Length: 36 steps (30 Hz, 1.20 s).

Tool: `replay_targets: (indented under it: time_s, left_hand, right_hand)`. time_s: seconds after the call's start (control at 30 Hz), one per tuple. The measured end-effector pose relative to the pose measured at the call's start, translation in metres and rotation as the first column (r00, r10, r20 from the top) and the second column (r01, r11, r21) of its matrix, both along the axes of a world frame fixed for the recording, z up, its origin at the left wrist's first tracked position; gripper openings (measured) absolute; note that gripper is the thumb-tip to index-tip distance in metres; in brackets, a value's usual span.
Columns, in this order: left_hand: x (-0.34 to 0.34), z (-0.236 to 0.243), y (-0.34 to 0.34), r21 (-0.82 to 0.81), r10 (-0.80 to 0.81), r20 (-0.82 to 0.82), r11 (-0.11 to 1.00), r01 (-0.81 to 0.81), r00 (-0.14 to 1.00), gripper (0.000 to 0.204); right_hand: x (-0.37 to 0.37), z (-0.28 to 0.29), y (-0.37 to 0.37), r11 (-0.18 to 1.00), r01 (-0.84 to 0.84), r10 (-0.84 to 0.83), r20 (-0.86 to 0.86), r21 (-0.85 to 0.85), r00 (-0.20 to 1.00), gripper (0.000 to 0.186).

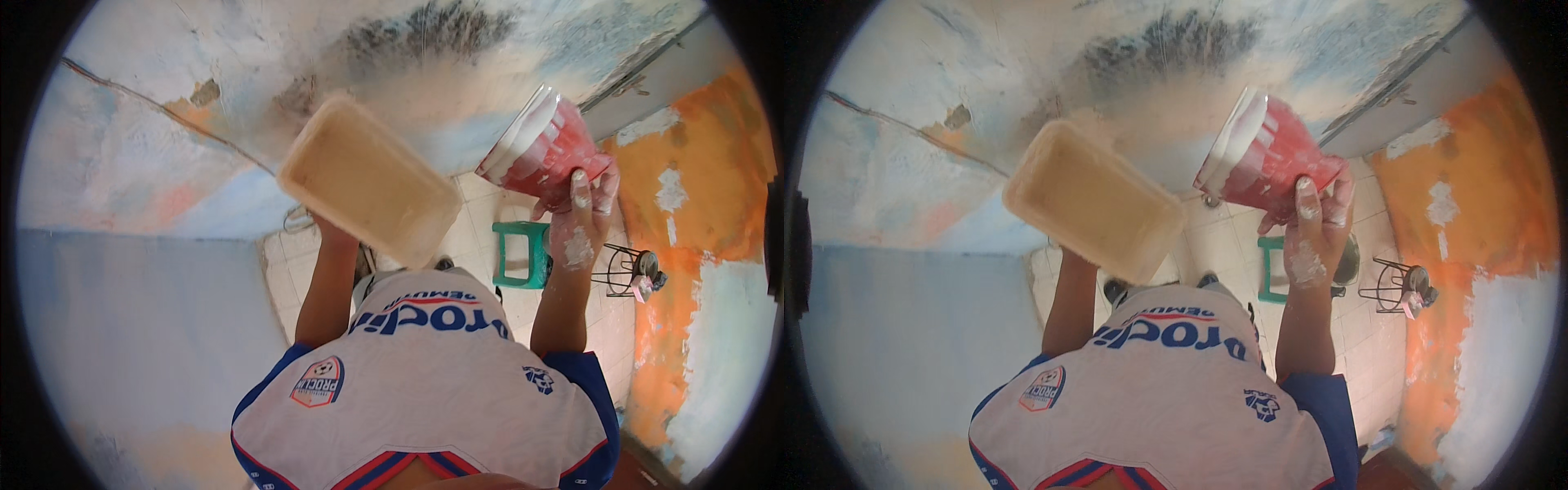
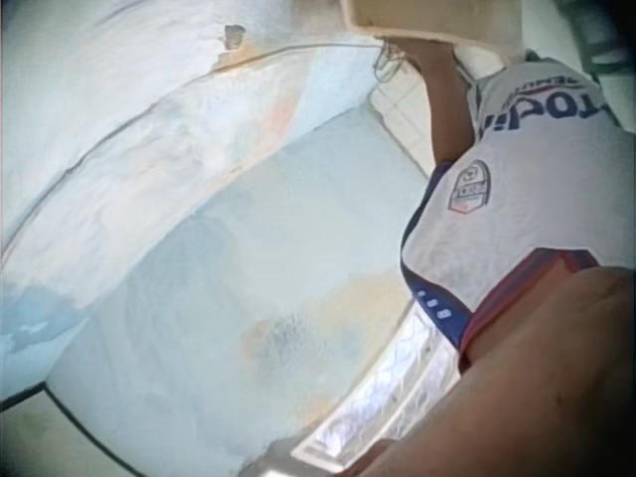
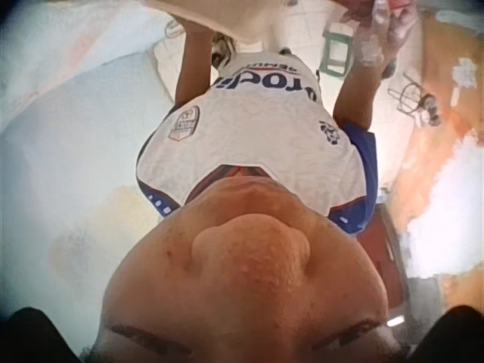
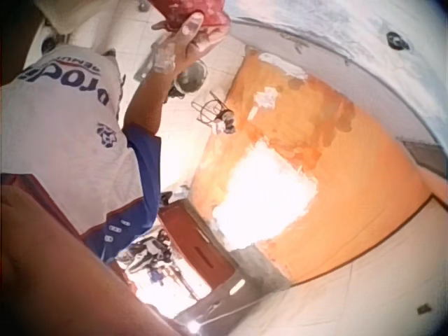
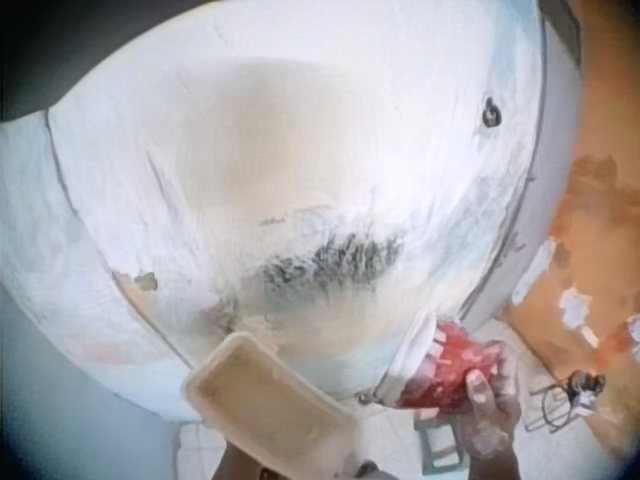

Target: The person applies and smooths plaster onto a wall and ceiling using a scraper and a plastic container.

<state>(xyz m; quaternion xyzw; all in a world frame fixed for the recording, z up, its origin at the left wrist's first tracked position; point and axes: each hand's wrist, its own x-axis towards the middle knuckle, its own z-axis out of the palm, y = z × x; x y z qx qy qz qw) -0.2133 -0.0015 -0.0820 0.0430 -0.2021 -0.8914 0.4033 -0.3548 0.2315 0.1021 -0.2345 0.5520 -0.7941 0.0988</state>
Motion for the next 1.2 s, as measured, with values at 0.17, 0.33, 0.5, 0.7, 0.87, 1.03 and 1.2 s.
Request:
replay_targets:
  time_s: [0.17, 0.33, 0.5, 0.7, 0.87, 1.03, 1.2]
  left_hand:
    - [-0.044, -0.038, 0.020, 0.078, -0.020, -0.085, 0.997, 0.027, 0.996, 0.066]
    - [-0.057, -0.027, 0.057, -0.051, 0.053, -0.022, 0.997, -0.054, 0.998, 0.067]
    - [-0.059, -0.018, 0.052, -0.066, 0.019, -0.035, 0.998, -0.022, 0.999, 0.068]
    - [-0.057, -0.014, 0.067, -0.077, 0.049, 0.005, 0.996, -0.048, 0.999, 0.069]
    - [-0.058, -0.009, 0.073, -0.087, 0.032, 0.024, 0.996, -0.030, 0.999, 0.071]
    - [-0.057, -0.009, 0.090, -0.091, 0.023, 0.064, 0.996, -0.017, 0.998, 0.072]
    - [-0.066, -0.004, 0.094, -0.123, 0.003, 0.111, 0.992, 0.011, 0.994, 0.073]
  right_hand:
    - [-0.036, -0.026, -0.006, 0.989, -0.137, 0.138, -0.009, 0.059, 0.990, 0.035]
    - [-0.036, 0.004, 0.012, 0.900, -0.232, 0.339, -0.258, 0.368, 0.905, 0.038]
    - [-0.022, 0.016, -0.020, 0.752, -0.108, 0.602, -0.610, 0.650, 0.515, 0.032]
    - [-0.019, 0.008, -0.028, 0.619, 0.008, 0.719, -0.570, 0.786, 0.398, 0.045]
    - [-0.010, 0.010, -0.017, 0.619, -0.059, 0.749, -0.566, 0.783, 0.344, 0.047]
    - [-0.029, 0.003, -0.001, 0.494, -0.271, 0.831, -0.357, 0.826, 0.427, 0.046]
    - [-0.037, 0.006, 0.016, 0.621, -0.223, 0.725, -0.442, 0.752, 0.528, 0.045]
